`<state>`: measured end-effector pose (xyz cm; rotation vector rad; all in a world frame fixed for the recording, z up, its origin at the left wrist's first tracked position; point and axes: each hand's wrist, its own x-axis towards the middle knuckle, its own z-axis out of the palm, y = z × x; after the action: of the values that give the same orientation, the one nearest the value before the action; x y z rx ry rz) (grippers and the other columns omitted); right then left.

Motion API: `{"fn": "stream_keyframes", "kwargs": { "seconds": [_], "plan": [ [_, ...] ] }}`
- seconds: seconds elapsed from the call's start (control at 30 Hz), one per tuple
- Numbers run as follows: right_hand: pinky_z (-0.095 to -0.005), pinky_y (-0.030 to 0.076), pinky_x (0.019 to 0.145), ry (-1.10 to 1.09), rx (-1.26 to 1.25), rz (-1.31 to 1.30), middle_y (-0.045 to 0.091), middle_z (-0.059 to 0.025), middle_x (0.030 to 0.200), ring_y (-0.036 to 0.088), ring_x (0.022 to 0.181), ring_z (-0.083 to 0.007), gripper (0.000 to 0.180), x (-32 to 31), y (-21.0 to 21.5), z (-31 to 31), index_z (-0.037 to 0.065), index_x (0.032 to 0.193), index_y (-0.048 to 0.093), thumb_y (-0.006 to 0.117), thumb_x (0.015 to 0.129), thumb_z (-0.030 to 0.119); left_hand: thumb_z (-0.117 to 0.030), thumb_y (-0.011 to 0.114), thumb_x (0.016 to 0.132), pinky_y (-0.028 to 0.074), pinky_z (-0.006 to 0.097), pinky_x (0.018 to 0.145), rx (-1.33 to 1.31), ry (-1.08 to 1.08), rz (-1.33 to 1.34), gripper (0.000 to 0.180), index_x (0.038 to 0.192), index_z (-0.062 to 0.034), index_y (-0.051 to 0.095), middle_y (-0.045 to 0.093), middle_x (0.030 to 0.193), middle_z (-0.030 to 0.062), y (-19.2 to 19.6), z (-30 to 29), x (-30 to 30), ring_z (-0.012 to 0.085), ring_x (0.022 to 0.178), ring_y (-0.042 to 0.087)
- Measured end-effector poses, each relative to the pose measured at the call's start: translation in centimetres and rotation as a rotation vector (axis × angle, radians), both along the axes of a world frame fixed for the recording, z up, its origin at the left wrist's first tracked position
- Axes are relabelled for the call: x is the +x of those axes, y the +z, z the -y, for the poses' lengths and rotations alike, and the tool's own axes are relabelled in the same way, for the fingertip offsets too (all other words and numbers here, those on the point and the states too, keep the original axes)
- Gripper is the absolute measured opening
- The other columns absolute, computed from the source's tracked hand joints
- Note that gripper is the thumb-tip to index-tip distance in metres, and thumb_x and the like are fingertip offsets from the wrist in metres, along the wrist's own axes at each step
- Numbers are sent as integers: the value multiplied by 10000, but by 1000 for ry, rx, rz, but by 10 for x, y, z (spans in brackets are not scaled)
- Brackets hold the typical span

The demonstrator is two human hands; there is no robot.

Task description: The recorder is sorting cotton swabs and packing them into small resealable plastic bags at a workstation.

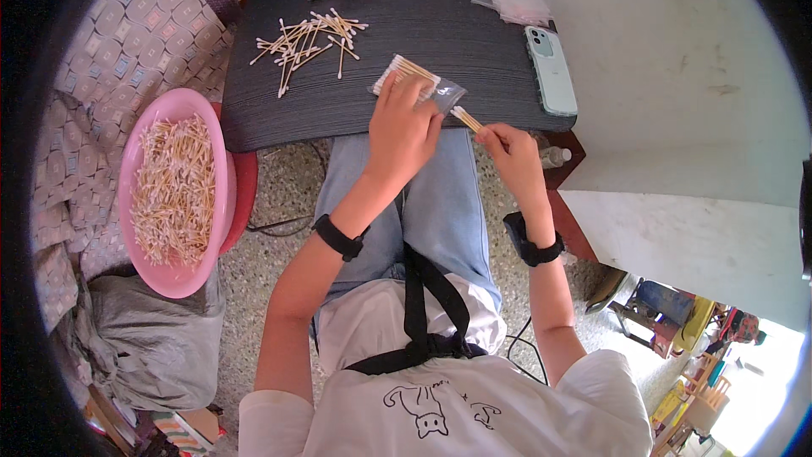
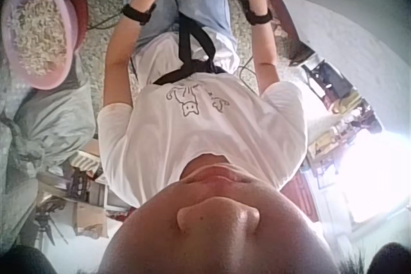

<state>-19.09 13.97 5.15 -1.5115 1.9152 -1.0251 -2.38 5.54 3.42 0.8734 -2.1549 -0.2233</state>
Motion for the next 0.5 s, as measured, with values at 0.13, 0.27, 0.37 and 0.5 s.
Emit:
{"fn": "stream_keyframes", "kwargs": {
  "seconds": [0.13,0.27,0.37,0.5],
  "plan": [
    [-304,421,517,-26,65,14,597,-165,637,572,524,-209,163,7,9,3,-5,839,668,572,858,125,-82,665,734,341,464,1048,0,19,12,98,747,-23,588,567,1065,115,0,-1,1,293,1044,548],
    [-317,428,521,-21,50,3,586,-177,627,581,527,-240,171,8,4,6,-6,831,668,568,856,131,-91,614,805,360,475,1025,37,-24,-34,114,868,-20,552,563,1110,143,-2,0,-1,329,1060,544],
    [-325,432,526,-17,31,-19,592,-183,635,588,532,-250,175,12,0,9,-10,834,669,566,852,131,-93,559,860,365,472,1019,29,-36,-22,121,935,-6,524,550,1160,172,-4,-1,-1,354,1104,523],
    [-325,436,536,-34,32,-29,613,-182,660,596,545,-243,185,17,4,13,-17,845,671,560,848,131,-97,500,906,353,463,1028,16,-74,2,135,969,22,491,519,1219,216,-7,-1,0,385,1170,475]
  ]
}}
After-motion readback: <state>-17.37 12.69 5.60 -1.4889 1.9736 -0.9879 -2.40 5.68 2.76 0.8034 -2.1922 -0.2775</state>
